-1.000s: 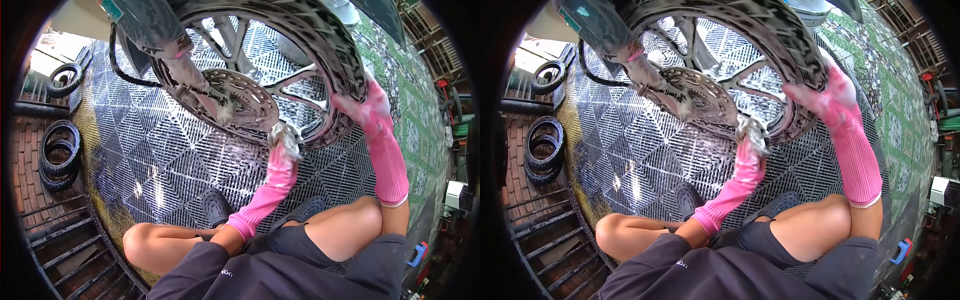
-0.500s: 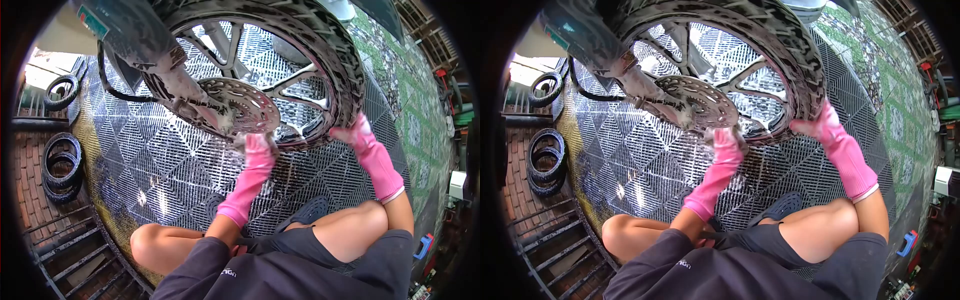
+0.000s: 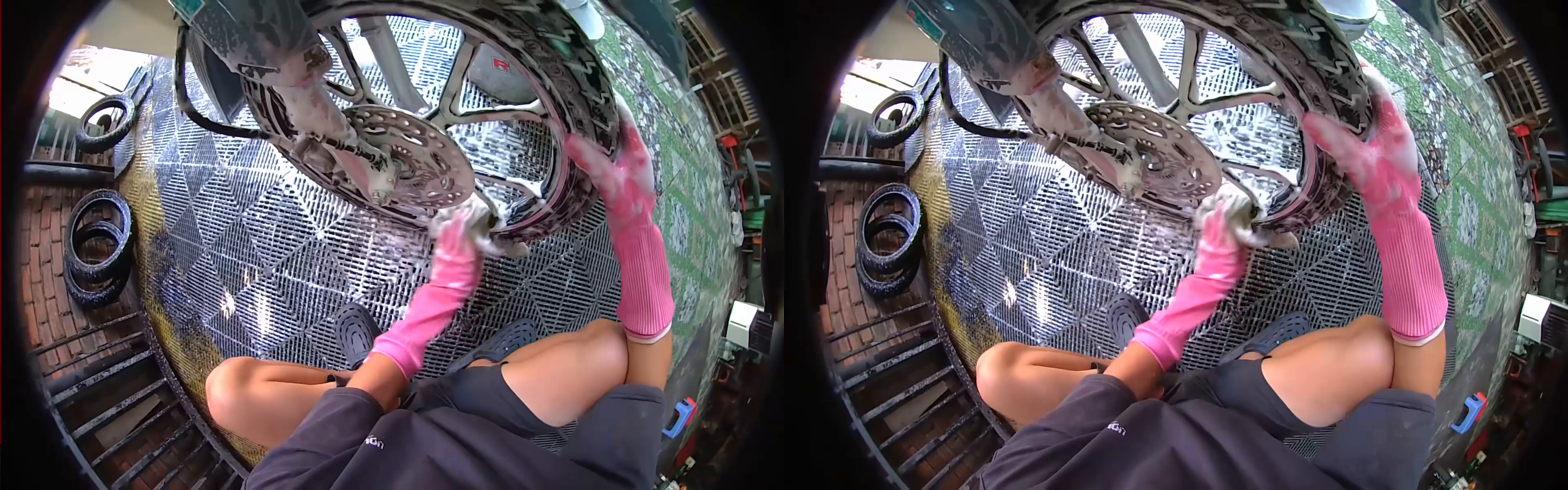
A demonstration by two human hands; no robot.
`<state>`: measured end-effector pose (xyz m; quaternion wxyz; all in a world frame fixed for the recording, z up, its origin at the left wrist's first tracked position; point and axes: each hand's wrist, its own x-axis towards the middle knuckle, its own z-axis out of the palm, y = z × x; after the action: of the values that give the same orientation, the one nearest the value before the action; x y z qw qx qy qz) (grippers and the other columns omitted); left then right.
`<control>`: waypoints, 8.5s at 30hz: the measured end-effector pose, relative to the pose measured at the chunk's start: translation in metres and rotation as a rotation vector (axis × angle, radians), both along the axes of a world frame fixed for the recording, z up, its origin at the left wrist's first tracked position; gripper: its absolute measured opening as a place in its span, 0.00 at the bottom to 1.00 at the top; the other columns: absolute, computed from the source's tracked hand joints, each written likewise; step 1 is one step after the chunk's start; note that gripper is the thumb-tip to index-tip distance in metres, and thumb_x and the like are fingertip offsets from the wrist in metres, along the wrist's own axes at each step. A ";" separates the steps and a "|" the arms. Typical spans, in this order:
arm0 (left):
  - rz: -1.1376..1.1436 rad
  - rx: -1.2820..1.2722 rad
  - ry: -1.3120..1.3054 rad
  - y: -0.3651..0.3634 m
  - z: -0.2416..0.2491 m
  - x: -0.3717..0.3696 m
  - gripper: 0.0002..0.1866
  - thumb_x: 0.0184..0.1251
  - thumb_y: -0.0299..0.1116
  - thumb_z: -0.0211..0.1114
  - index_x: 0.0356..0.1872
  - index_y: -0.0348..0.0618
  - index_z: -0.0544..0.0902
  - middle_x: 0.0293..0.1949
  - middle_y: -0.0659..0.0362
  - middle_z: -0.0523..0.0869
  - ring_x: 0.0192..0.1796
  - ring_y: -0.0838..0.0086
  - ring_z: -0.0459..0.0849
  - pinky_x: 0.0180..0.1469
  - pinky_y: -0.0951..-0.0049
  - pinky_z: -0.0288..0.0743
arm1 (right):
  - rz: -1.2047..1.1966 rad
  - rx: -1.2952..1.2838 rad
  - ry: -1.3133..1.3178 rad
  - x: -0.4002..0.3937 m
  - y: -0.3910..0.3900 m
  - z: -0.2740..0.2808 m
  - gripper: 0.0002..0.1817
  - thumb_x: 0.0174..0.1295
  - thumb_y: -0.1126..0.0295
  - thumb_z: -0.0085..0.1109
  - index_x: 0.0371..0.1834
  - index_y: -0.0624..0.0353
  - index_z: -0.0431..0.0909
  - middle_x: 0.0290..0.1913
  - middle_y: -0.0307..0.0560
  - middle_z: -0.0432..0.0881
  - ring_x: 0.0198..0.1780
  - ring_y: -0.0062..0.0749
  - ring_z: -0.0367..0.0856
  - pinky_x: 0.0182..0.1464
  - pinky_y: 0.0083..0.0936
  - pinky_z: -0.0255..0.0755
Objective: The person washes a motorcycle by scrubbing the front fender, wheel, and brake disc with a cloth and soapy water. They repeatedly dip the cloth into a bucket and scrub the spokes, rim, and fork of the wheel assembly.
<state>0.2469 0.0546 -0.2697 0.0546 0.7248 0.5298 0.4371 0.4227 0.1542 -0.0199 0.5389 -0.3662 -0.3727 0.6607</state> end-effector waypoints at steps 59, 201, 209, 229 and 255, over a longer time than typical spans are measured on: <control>0.542 -0.320 -0.716 0.079 0.073 -0.228 0.07 0.63 0.21 0.68 0.36 0.48 0.84 0.39 0.62 0.89 0.43 0.75 0.87 0.51 0.73 0.84 | -0.034 0.116 -0.734 -0.003 -0.021 0.011 0.33 0.60 0.70 0.64 0.70 0.61 0.68 0.57 0.46 0.83 0.56 0.31 0.84 0.63 0.30 0.76; 0.261 -0.483 -0.559 0.012 0.497 -0.295 0.25 0.76 0.43 0.63 0.67 0.40 0.77 0.54 0.61 0.85 0.55 0.75 0.83 0.61 0.71 0.76 | 1.327 -1.505 -0.147 -0.140 -0.025 0.052 0.30 0.83 0.60 0.30 0.82 0.61 0.46 0.82 0.58 0.50 0.75 0.66 0.62 0.71 0.66 0.68; 0.722 -0.240 0.226 -0.055 0.513 -0.116 0.25 0.68 0.28 0.67 0.67 0.47 0.76 0.62 0.53 0.81 0.64 0.65 0.81 0.63 0.69 0.79 | 1.931 0.621 -0.931 -0.205 -0.078 0.033 0.32 0.78 0.54 0.41 0.76 0.67 0.58 0.72 0.58 0.71 0.69 0.50 0.75 0.68 0.46 0.75; 1.102 0.418 0.485 -0.096 0.323 -0.151 0.32 0.65 0.47 0.69 0.66 0.40 0.76 0.68 0.43 0.73 0.69 0.44 0.73 0.70 0.35 0.62 | 0.287 1.690 -1.186 -0.283 0.025 0.202 0.43 0.62 0.38 0.61 0.79 0.40 0.61 0.82 0.46 0.55 0.84 0.48 0.45 0.83 0.55 0.29; 1.317 0.179 0.417 -0.079 0.279 -0.255 0.35 0.64 0.46 0.71 0.64 0.29 0.76 0.55 0.39 0.82 0.54 0.45 0.84 0.55 0.53 0.78 | -0.389 1.590 -0.423 -0.400 0.333 0.377 0.23 0.59 0.66 0.64 0.59 0.54 0.79 0.65 0.50 0.80 0.69 0.44 0.76 0.67 0.38 0.71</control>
<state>-0.0077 -0.0246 0.0096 -0.3850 0.3229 0.8204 0.2728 0.0224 0.4876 0.3569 0.6591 -0.0514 -0.7502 0.0147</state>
